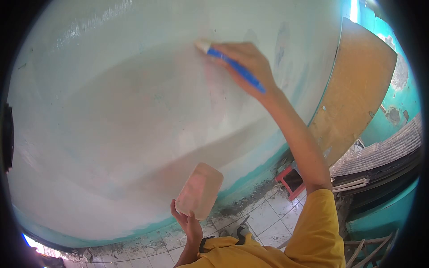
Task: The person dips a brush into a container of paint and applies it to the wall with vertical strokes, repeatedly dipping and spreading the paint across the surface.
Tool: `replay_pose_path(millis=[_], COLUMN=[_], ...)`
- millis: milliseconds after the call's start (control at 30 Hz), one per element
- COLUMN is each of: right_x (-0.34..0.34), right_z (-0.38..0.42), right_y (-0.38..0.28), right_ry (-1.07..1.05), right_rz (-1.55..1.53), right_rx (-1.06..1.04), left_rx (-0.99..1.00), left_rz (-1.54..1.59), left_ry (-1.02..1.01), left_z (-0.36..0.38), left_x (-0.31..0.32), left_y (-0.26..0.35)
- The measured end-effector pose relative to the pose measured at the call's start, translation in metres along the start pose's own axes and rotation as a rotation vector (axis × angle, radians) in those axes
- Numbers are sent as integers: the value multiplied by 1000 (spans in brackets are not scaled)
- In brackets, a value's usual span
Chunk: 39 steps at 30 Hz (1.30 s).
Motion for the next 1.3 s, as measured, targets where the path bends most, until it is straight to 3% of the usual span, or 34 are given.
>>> replay_pose_path(millis=[167, 233, 300, 400, 467, 633, 700, 767, 900, 1000, 1100, 1200, 1300], right_x=[91, 102, 115, 88, 57, -5, 13, 51, 116, 112, 82, 29, 7], right_z=[149, 183, 200, 144, 86, -3, 21, 68, 197, 202, 135, 45, 8], right_y=[-20, -43, -47, -21, -1, -5, 0, -10, -41, -47, -22, -15, -23], right_ry=[-354, -425, -652, -568, -309, 0, 11, -163, -501, -594, -402, -132, -12], right_rz=[-104, -152, -283, -375, -308, -14, -45, 18, -207, -344, -344, -128, 2], right_rx=[-20, 14, 67, 92, 29, 70, 50, 15, 79, 91, 31, -15, -1], left_rx=[13, 14, 12, 8, 1, -22, -26, -27, -8, -3, 5, -3, -2], left_rz=[51, 32, 40, 56, 64, 40, 41, 46, 30, 26, 32, 49, 60], left_ry=[9, 11, 25, 36, 24, 18, 19, 22, 33, 33, 22, 19, 31], left_z=[1, 2, 1, 1, 0, 2, 2, 2, 1, 3, 0, 1, 2], left_x=[-8, -10, -7, -5, -4, -2, -2, -4, -10, -11, -7, -3, -1], left_y=[-2, -2, 1, 1, 1, 0, 2, 2, 3, 1, 2, 2, 1])
Point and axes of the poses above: each hand's wrist, its own z-axis away from the middle knuckle, its own x-axis out of the palm, y = z × x, the point moved 7 cm from there along -z, towards the middle knuckle, and after that the axes turned 11 degrees about -y, right-handed, at the moved point
